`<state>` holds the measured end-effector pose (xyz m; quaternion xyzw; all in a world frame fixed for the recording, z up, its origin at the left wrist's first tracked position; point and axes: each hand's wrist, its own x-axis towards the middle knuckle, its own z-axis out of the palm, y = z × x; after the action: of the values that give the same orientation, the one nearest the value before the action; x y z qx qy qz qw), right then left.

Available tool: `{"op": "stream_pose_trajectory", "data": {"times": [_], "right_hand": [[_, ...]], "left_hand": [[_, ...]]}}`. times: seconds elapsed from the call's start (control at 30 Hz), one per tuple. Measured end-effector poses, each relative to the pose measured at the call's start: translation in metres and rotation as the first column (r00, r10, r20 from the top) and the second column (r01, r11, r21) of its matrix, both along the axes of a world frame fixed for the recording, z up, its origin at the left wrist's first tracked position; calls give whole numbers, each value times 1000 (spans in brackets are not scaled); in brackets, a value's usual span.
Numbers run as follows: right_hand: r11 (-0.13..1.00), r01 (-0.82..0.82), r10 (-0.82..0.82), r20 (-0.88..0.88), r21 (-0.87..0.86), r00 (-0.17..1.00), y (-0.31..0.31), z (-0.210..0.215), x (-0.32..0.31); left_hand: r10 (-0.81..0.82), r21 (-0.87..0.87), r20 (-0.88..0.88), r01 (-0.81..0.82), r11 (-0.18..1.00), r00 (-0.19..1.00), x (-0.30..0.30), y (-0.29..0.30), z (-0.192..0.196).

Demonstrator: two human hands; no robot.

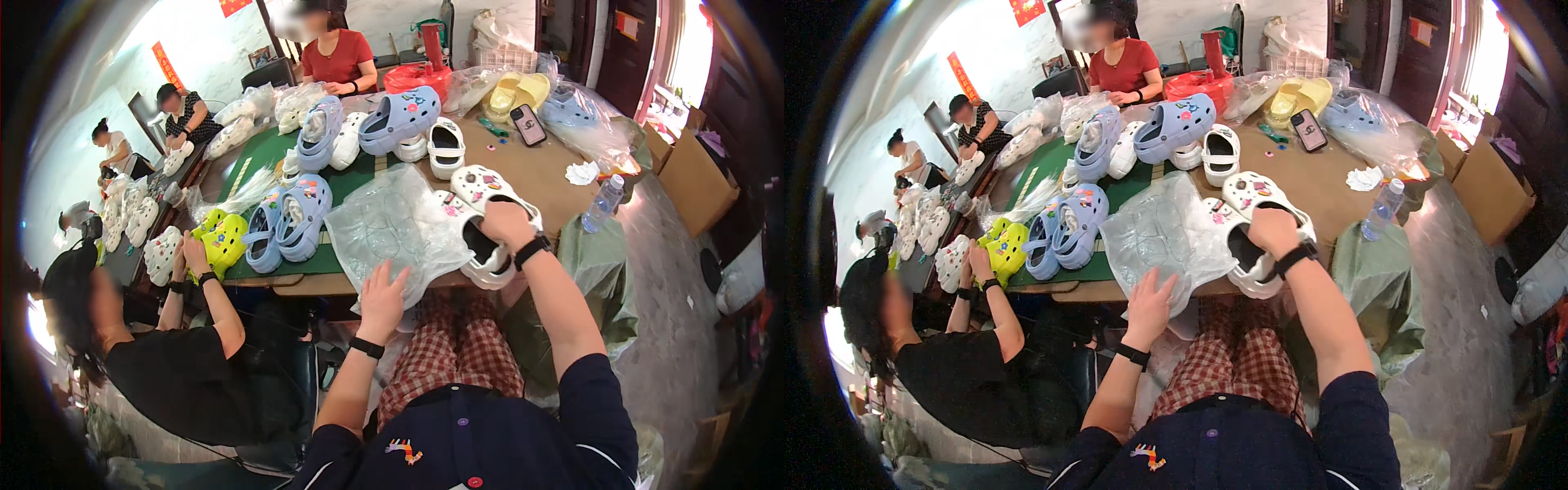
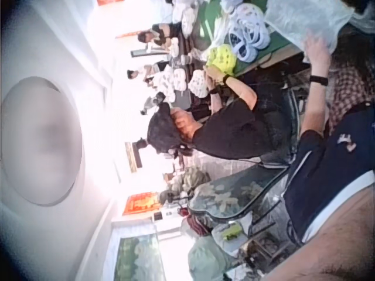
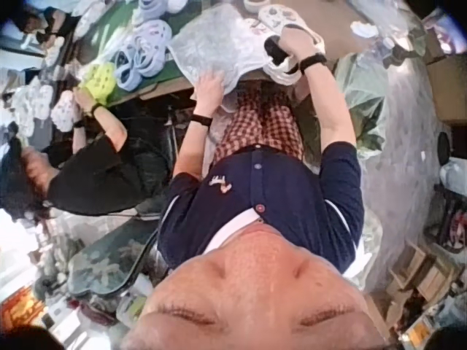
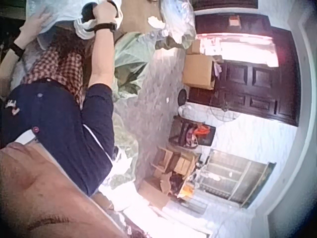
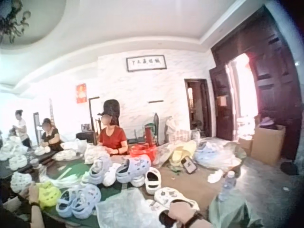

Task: Packing finished shoes into individual plastic bags and then placing them into a larger transport sack.

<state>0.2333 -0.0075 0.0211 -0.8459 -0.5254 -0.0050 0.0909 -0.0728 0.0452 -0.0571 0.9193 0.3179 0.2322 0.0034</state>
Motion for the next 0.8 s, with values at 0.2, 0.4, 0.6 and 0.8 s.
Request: {"op": "stream_pose_trajectory", "data": {"times": [0.2,0.4,0.6,0.8], "right_hand": [[993,39,-56,-159,-111,986,-95,26,18],[961,217,-161,-293,170,942,-212,45,8],[605,511,291,-767,611,573,-253,42,-7],[721,436,480,-842,539,247,-244,46,-39]], "left_hand": [[-36,-67,-45,33,997,998,3,11,-13],[-276,-79,-115,268,960,954,58,-8,-22],[-335,-38,-144,333,942,931,104,-45,-6],[-269,-122,-3,266,956,963,102,-35,18]]}}
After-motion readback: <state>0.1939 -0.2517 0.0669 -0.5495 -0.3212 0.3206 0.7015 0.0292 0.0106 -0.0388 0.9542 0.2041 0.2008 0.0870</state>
